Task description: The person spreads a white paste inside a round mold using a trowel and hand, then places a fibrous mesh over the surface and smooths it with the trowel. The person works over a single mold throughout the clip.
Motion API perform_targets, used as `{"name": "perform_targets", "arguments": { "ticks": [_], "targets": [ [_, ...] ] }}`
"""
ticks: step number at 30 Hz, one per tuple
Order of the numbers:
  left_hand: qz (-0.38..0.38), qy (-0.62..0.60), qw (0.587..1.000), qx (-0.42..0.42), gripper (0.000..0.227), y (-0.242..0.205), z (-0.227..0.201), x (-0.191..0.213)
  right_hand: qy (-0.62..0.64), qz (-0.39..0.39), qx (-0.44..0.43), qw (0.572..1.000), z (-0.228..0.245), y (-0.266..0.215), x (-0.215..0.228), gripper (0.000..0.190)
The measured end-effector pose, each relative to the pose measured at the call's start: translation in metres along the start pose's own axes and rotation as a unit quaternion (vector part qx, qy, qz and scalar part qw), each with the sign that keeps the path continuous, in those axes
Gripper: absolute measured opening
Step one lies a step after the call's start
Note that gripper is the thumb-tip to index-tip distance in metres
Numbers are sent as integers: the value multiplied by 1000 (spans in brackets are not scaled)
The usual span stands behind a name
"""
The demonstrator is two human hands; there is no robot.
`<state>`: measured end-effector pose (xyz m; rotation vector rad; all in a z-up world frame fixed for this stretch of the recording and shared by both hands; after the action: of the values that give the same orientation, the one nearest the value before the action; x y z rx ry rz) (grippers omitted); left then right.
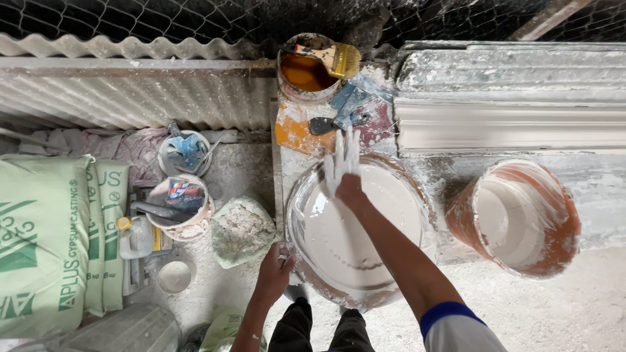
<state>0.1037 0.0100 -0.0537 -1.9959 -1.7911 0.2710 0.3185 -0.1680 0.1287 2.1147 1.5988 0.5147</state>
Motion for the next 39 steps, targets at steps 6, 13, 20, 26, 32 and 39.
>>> {"name": "perform_targets", "arguments": {
  "ticks": [6, 13, 20, 26, 32, 39],
  "targets": [
    [2, 18, 1000, -23, 38, 2, -6, 3, 695, 97, 360, 615, 62, -35, 67, 55],
    [26, -50, 998, 6, 33, 1, 9, -6, 847, 128, 350, 378, 59, -112, 99, 75],
    [30, -66, 997, 14, 41, 5, 15, -4, 918, 115, 374, 64, -3, -187, 76, 68],
    [42, -128, 990, 34, 45, 11, 22, 3, 872, 245, 412, 97, -18, -209, 15, 73],
    [53, -192, 978, 59, 49, 14, 31, 0, 811, 293, 362, 354, 27, -168, 9, 81],
    [54, -119, 991, 0, 44, 15, 31, 5, 832, 11, 386, 399, -10, -207, 68, 81]
  ]
}}
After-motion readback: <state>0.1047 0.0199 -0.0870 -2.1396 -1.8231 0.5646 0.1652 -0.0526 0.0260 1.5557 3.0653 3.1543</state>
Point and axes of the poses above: each hand's wrist, its own y-axis towards the middle knuckle, its own x-axis out of the back of the hand, z = x × y, the point moved 9 cm from there along y, towards the middle knuckle, and after that the axes turned 5 degrees about -x, right-handed, at the moved point
